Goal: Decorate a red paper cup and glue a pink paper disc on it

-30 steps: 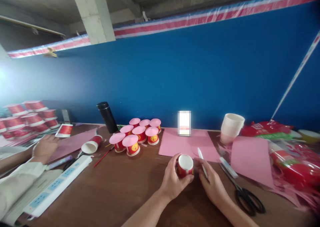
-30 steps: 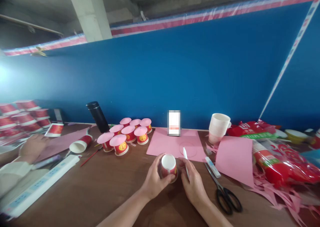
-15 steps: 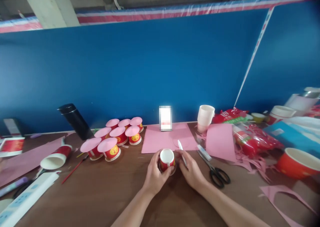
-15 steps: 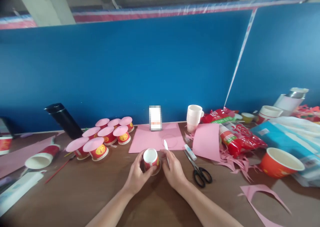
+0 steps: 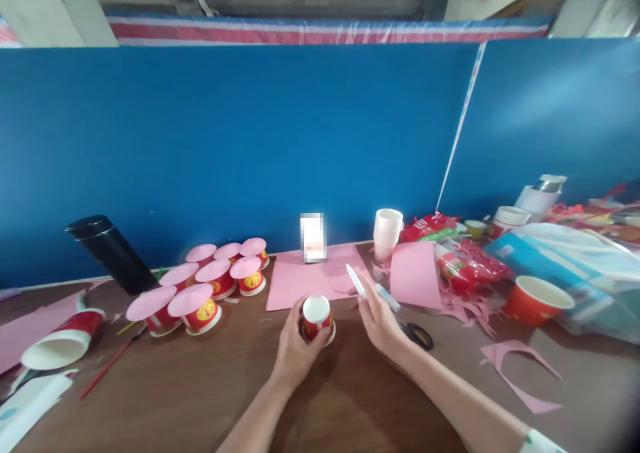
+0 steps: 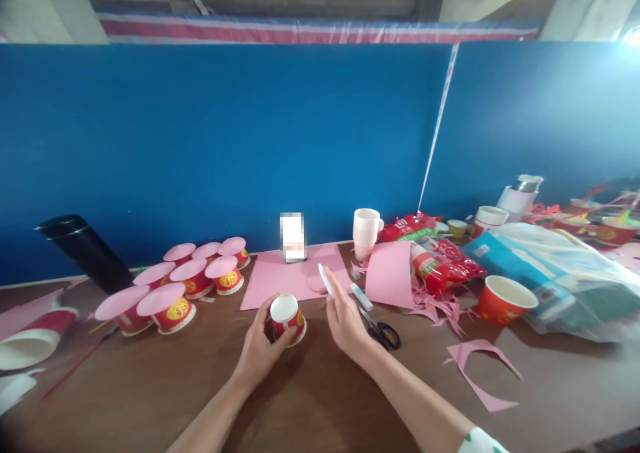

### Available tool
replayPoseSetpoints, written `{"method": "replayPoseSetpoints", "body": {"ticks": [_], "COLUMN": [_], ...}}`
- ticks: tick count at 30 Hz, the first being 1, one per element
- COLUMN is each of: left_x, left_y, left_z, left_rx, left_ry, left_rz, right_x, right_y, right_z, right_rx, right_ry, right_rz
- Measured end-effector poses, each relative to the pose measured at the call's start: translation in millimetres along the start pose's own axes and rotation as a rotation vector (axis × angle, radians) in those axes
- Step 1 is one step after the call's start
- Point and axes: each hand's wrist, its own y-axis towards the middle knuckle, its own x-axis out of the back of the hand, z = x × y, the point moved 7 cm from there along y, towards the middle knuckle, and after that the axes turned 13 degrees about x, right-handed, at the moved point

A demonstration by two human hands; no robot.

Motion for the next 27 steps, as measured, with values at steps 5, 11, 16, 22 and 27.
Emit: {"method": "replayPoseSetpoints", "body": {"ticks": [5,11,16,22,27], "left_x": [-1.2,0.4,1.0,-1.0,-0.9], "left_y": [1,0,0,0,1], "left_z": [5,1,1,0,0], "left_rx": [-0.004,-0.036,-0.025,-0.045,-0.046], "left_ry": [-0.007,0.013,-0.002,-0.012,-0.023], "left_rz": [-0.001,-0.020,-0.016,-0.011,-0.012], "right_x": [44,72,81,119,129], "right_y": [8,17,15,8,8], "right_z": [-46,-87,-95,-104,-104], "right_rx": [-0.171,-0.259,-0.315,-0.401,-0.418], "right_ry": [0.003,0.157,0.233,0.185,0.098], "right_rz": [-0.141,-0.231,-0.179,-0.238,-0.225]}}
